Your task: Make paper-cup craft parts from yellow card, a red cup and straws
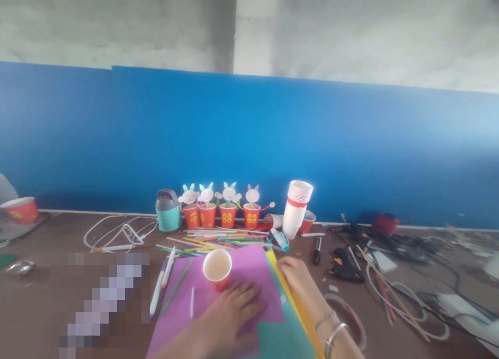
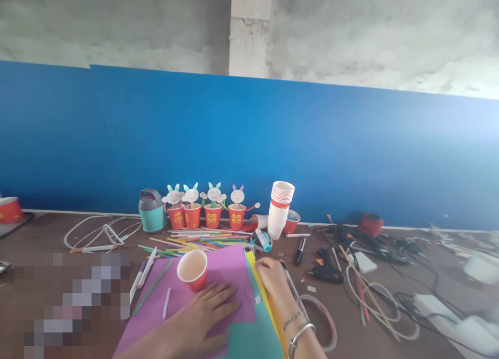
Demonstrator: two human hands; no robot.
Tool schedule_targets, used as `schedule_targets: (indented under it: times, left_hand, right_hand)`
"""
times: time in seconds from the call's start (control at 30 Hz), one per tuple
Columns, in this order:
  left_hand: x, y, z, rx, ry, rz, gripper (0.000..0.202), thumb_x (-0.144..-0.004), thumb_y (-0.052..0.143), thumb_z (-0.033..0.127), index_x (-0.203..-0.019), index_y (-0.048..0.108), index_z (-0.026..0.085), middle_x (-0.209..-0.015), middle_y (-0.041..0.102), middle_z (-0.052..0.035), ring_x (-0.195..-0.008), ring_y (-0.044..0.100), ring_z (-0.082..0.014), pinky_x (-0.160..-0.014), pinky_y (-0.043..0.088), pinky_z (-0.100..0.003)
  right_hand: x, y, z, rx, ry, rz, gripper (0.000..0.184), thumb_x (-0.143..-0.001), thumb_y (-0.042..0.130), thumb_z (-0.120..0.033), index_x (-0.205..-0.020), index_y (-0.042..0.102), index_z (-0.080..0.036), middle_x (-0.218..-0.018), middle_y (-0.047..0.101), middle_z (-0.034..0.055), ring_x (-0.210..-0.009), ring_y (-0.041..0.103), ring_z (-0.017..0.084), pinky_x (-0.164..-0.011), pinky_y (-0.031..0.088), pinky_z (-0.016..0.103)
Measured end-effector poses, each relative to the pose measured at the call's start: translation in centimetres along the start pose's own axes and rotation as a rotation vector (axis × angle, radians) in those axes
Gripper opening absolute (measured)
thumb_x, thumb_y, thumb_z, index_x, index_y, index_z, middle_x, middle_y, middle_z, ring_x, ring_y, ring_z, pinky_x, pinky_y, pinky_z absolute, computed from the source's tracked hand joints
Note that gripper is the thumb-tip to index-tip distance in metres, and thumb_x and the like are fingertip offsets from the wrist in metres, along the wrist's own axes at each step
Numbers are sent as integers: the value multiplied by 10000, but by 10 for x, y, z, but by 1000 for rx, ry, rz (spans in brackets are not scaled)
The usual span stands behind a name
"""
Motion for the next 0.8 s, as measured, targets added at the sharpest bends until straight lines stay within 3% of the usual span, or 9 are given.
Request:
schedule_targets:
  times: [0.27,0.37,0.47,0.57,0.67,0.73,0.8]
  left_hand:
    - [-1,-1,2,-20,-6,10,632,-878,499,484,-1450,304,296,-1512,315,-76,-1377,296,-309,-1104,258,-543]
    - [0,3,0,-16,-11,19,659,-837,576,434,-1436,338,293,-1503,333,-80,-1365,317,-326,-1098,262,-556]
    - [0,7,-3,-4,-29,10,655,-816,608,406,-1417,380,283,-1494,357,-80,-1353,337,-332,-1100,268,-549]
    - [-1,11,-8,1,-41,0,648,-833,580,435,-1425,362,285,-1509,326,-81,-1363,316,-335,-1095,272,-556]
    - [-2,13,-11,-36,-12,30,686,-824,582,450,-1438,325,284,-1526,285,-91,-1363,317,-336,-1078,306,-551]
    - [-1,13,-11,-92,76,108,624,-849,549,403,-1422,354,250,-1489,366,-116,-1325,389,-322,-1046,376,-515]
    - [4,10,-8,-168,185,258,468,-890,460,283,-1355,444,228,-1370,528,-119,-1240,499,-283,-1001,438,-458]
  right_hand:
    - [-6,-63,-8,309,72,304,239,-846,399,-271,-877,627,-209,-780,667,82,-671,571,212,-540,284,260]
    - [-8,-104,-23,551,15,422,246,-891,386,-281,-957,618,-232,-740,648,60,-573,512,179,-526,255,252]
    - [-6,-156,-41,638,-48,602,257,-904,392,-288,-1008,617,-223,-700,625,50,-526,458,168,-520,259,255]
    - [1,-207,-60,634,-93,768,256,-885,416,-274,-1012,630,-213,-712,620,53,-553,457,175,-542,297,265]
    - [9,-243,-73,502,-113,902,243,-842,464,-266,-976,657,-203,-719,622,63,-598,492,183,-586,350,279]
    - [9,-254,-70,380,4,925,217,-793,522,-266,-926,675,-190,-719,632,74,-560,489,175,-561,352,290]
    - [4,-250,-57,276,111,861,192,-747,560,-255,-876,679,-174,-728,647,87,-534,488,165,-541,355,292]
Point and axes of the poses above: each hand's wrist, its own x-axis away from the middle knuckle, its own y-axis out of the palm, z = x × y, the point moved 3 cm from there along -x, towards the middle knuckle
